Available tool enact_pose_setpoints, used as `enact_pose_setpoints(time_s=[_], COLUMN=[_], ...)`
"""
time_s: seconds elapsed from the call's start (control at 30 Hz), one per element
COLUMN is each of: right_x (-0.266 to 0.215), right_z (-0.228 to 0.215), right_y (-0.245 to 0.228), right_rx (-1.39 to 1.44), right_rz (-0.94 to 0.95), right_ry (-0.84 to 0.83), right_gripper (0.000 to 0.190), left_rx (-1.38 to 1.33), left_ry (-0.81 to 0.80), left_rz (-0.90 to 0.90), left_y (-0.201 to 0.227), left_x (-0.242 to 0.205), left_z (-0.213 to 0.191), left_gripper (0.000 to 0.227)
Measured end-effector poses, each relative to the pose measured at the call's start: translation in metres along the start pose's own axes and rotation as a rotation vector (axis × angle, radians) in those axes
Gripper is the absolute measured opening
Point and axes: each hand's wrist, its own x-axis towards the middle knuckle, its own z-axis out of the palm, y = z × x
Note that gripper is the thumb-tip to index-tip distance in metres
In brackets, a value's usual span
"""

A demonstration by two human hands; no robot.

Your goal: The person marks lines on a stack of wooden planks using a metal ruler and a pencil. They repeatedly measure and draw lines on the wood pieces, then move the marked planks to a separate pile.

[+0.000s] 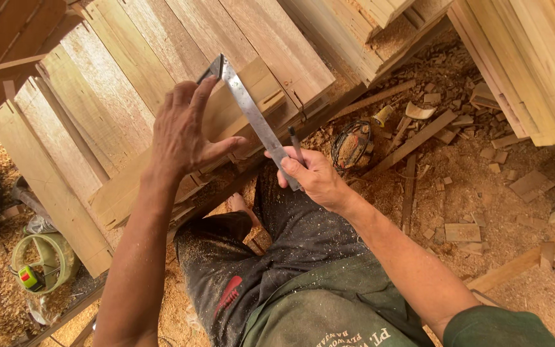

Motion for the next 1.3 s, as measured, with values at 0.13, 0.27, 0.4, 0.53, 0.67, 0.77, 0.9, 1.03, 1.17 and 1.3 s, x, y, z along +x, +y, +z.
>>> enact_pose_setpoints(time_s=[0.13, 0.27, 0.4, 0.53, 0.67, 0.77, 0.9, 1.03, 1.17, 1.3], right_x=[-0.009, -0.018, -0.018, -0.013, -0.009, -0.011, -0.012, 0.002, 0.013, 0.029], right_z=[-0.010, -0.012, -0.010, -0.010, -0.012, -0.015, -0.033, -0.050, -0.058, -0.055], right_y=[0.002, 0.006, 0.004, 0.001, -0.009, -0.019, -0.036, -0.051, -0.062, -0.072], right_rx=[0.056, 0.037, 0.033, -0.052, -0.134, -0.256, -0.417, -0.453, -0.487, -0.628], right_rz=[0.060, 0.073, 0.058, 0.099, 0.021, 0.028, 0.023, -0.306, -0.574, -0.558], right_ry=[0.017, 0.020, 0.014, 0.035, 0.006, 0.051, 0.252, 0.386, 0.353, 0.367], right_gripper=[0.042, 0.041, 0.041, 0.045, 0.039, 0.037, 0.038, 0.045, 0.052, 0.052], left_rx=[0.056, -0.090, -0.032, -0.028, -0.045, -0.074, -0.025, -0.016, -0.017, -0.011], left_ry=[0.110, -0.017, -0.038, -0.073, -0.094, -0.114, -0.116, -0.120, -0.130, -0.132], left_rz=[0.092, 0.023, 0.026, -0.009, -0.010, -0.036, -0.015, -0.008, -0.015, -0.017], left_y=[-0.006, -0.006, -0.008, -0.009, -0.008, -0.008, -0.008, -0.007, -0.006, -0.006], left_x=[0.006, 0.010, 0.013, 0.015, 0.019, 0.020, 0.015, 0.018, 0.018, 0.018], left_z=[0.002, 0.009, 0.009, 0.006, 0.004, 0.004, 0.005, 0.003, 0.003, 0.002], left_gripper=[0.123, 0.127, 0.124, 0.129, 0.129, 0.130, 0.127, 0.127, 0.129, 0.128])
